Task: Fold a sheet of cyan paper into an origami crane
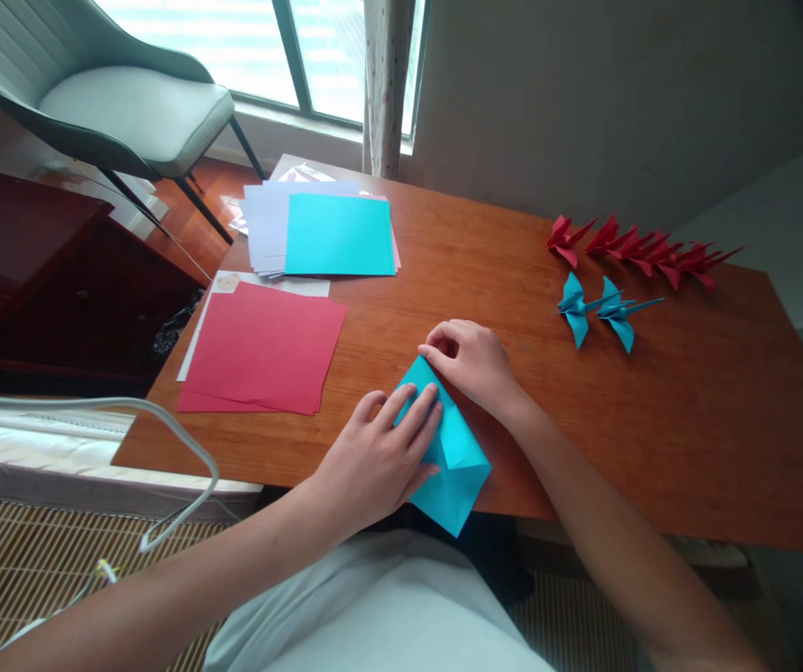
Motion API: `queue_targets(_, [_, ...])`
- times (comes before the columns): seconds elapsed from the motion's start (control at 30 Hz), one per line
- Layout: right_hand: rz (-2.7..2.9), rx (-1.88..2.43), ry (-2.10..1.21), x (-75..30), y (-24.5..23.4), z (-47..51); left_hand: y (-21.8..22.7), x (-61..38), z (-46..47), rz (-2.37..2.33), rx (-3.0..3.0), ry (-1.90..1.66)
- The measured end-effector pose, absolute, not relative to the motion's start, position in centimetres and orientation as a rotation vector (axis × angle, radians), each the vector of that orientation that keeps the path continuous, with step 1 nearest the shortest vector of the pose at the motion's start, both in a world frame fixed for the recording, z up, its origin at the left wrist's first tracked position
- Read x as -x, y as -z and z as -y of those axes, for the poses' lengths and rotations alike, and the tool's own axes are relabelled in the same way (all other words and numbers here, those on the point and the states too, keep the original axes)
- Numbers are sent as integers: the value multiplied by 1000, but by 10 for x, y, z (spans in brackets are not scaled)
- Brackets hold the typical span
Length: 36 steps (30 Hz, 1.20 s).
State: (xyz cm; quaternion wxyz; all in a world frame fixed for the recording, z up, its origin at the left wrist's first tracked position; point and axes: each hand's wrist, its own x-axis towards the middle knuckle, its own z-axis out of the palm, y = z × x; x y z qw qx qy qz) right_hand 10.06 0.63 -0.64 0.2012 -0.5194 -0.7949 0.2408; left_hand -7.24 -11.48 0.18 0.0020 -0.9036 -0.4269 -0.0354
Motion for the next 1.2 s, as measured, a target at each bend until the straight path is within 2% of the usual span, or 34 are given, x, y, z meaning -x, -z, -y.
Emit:
queue_targets(0.93, [2454,1246,-886,-149,-5,18,1,73,115,1348,2828,105])
queue_targets(1.2, [2375,1343,-760,-135,3,12,1,72,116,1355,2832,94])
